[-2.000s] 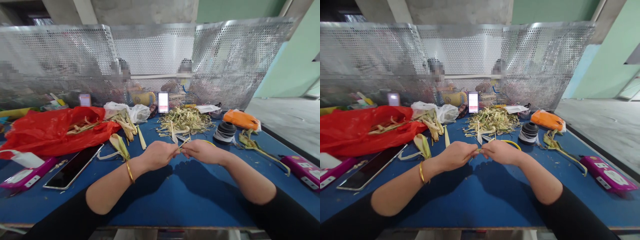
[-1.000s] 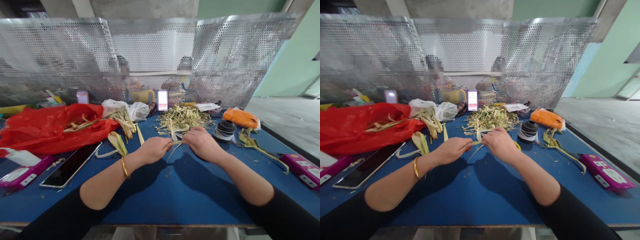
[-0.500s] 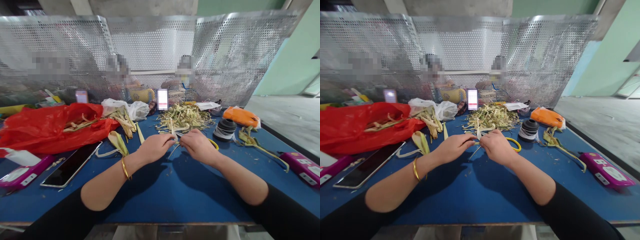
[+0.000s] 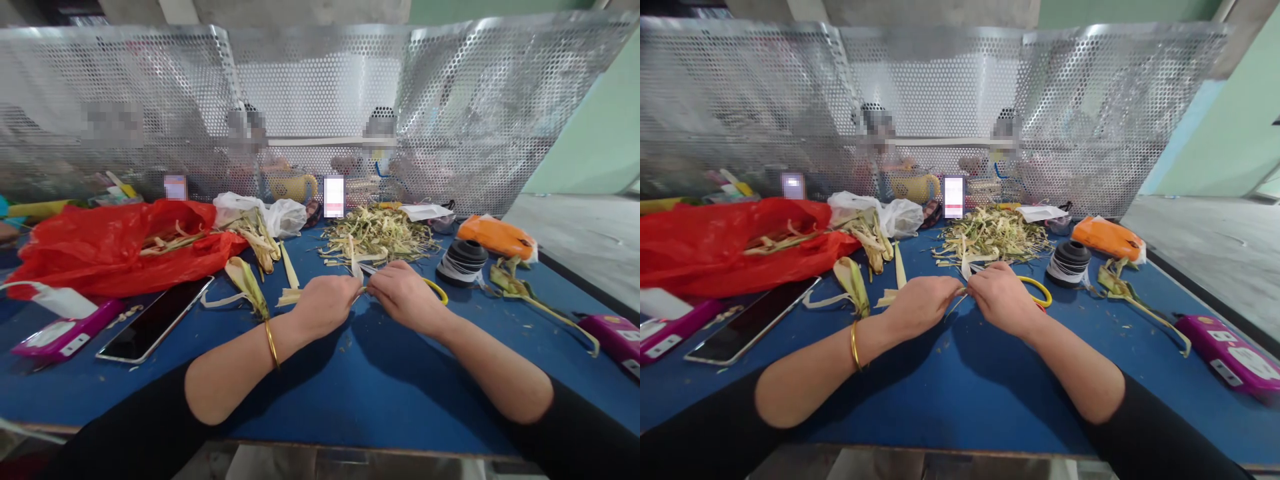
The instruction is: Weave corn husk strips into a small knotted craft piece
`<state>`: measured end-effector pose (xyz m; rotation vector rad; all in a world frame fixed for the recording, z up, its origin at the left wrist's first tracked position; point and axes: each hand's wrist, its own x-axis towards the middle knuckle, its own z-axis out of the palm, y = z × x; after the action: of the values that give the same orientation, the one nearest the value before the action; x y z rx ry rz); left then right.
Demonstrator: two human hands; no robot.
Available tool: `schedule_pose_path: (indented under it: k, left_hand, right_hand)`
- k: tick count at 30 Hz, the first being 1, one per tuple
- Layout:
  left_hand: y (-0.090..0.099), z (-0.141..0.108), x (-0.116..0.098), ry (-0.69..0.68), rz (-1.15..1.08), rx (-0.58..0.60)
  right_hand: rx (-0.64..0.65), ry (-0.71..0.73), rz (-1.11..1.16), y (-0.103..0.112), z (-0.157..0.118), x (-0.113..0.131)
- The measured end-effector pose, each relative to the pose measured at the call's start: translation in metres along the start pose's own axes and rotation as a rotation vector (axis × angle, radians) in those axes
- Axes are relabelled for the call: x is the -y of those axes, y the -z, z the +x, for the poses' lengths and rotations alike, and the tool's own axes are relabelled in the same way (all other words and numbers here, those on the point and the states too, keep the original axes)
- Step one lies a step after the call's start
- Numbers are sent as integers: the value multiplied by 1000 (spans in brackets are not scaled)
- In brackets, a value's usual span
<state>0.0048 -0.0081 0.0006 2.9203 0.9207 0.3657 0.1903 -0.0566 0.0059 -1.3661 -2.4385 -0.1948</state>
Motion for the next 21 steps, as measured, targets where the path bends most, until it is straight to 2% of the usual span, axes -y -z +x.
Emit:
schedule_pose_path:
  k: [4, 7, 9, 10, 12, 15, 17, 18, 19, 20, 21]
  left_hand:
    - [2, 1, 3, 45, -84, 4]
    - [8, 5, 13, 146, -326, 49]
    - [12, 8, 19, 260, -577, 127]
    - [14, 8, 21, 340, -716, 170]
    - [16, 7, 21, 458, -998, 293]
    - [12, 3, 13, 500, -1326, 545]
    - [4, 4, 7, 553, -1440, 638]
    - [-1, 5, 5, 595, -1470, 625]
    - [-5, 8, 6, 640, -1484, 559]
    - [-9, 11, 7, 673, -1489, 436]
    - [-12, 14, 10, 667, -1470, 236]
  right_hand:
    - [49, -77, 14, 8, 0, -1]
    - [166, -323, -67, 22, -5, -11]
    - [374, -492, -205, 30, -10, -20]
    - [482, -545, -252, 32, -12, -24]
    - [607, -585, -299, 32, -15, -30]
    - [602, -591, -303, 26, -15, -32]
    - [564, -590, -288, 22, -13, -30]
    - [547, -588, -278, 20, -11, -29]
    - [534, -587, -270, 19, -11, -28]
    - [524, -592, -266, 18, -10, -28]
    - [516, -600, -263, 18, -10, -28]
